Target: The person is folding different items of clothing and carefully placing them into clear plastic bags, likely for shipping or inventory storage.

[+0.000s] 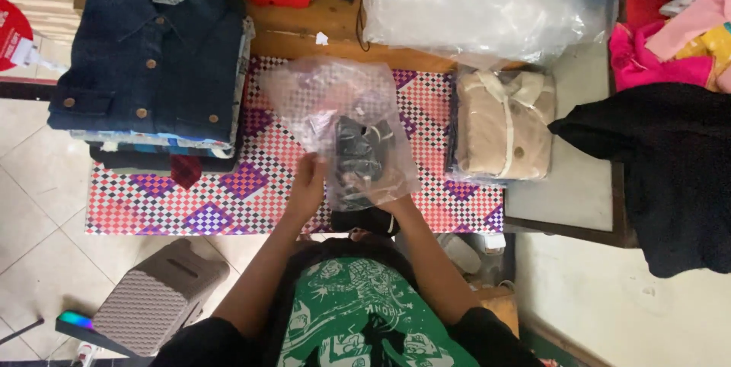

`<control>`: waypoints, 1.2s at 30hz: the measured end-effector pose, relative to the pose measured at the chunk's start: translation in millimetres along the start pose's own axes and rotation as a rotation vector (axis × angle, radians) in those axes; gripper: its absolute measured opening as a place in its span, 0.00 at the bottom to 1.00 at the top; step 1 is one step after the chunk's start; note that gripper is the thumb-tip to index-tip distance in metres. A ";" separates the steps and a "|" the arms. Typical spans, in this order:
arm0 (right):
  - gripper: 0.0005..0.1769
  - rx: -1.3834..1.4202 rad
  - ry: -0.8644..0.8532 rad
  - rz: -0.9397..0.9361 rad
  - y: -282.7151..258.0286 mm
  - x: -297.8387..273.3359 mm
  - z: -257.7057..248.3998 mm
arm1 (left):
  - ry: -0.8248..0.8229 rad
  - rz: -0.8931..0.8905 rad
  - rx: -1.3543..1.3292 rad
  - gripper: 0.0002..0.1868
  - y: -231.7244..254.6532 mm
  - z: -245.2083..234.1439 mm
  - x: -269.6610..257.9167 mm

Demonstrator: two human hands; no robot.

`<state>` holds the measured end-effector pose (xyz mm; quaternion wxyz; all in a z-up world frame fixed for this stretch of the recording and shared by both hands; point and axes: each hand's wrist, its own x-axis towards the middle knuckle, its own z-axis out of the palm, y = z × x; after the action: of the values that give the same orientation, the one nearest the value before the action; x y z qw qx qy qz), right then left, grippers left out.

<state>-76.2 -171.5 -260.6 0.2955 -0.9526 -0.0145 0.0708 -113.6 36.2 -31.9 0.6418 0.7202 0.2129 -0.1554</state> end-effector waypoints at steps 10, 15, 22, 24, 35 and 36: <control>0.35 0.157 0.025 0.257 -126.7 -27.0 -179.6 | -0.073 -0.190 -0.453 0.48 3.9 4.0 -15.4; 0.33 1.379 -0.061 0.588 -49.2 -10.2 -120.9 | -0.161 -0.147 -0.262 0.64 -44.2 -8.4 9.6; 0.30 1.532 -0.200 0.614 -19.4 -15.9 -117.8 | 0.026 -0.054 -0.058 0.63 -11.2 -2.8 -8.9; 0.40 1.312 -0.186 0.435 -39.3 -20.4 -123.7 | 0.105 -0.044 -0.140 0.65 -12.5 8.0 -8.3; 0.55 1.009 -0.229 0.368 -68.5 -37.1 -172.2 | 0.045 -0.095 -0.306 0.60 -29.3 -1.3 17.2; 0.71 0.780 -0.333 0.252 -91.0 -45.3 -195.4 | 0.073 -0.099 -0.328 0.59 -29.1 -1.6 21.4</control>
<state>-91.7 -209.2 -44.2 0.6157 -0.7398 0.0821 0.2588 -109.9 42.5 -67.4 0.7339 0.5997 0.2938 -0.1240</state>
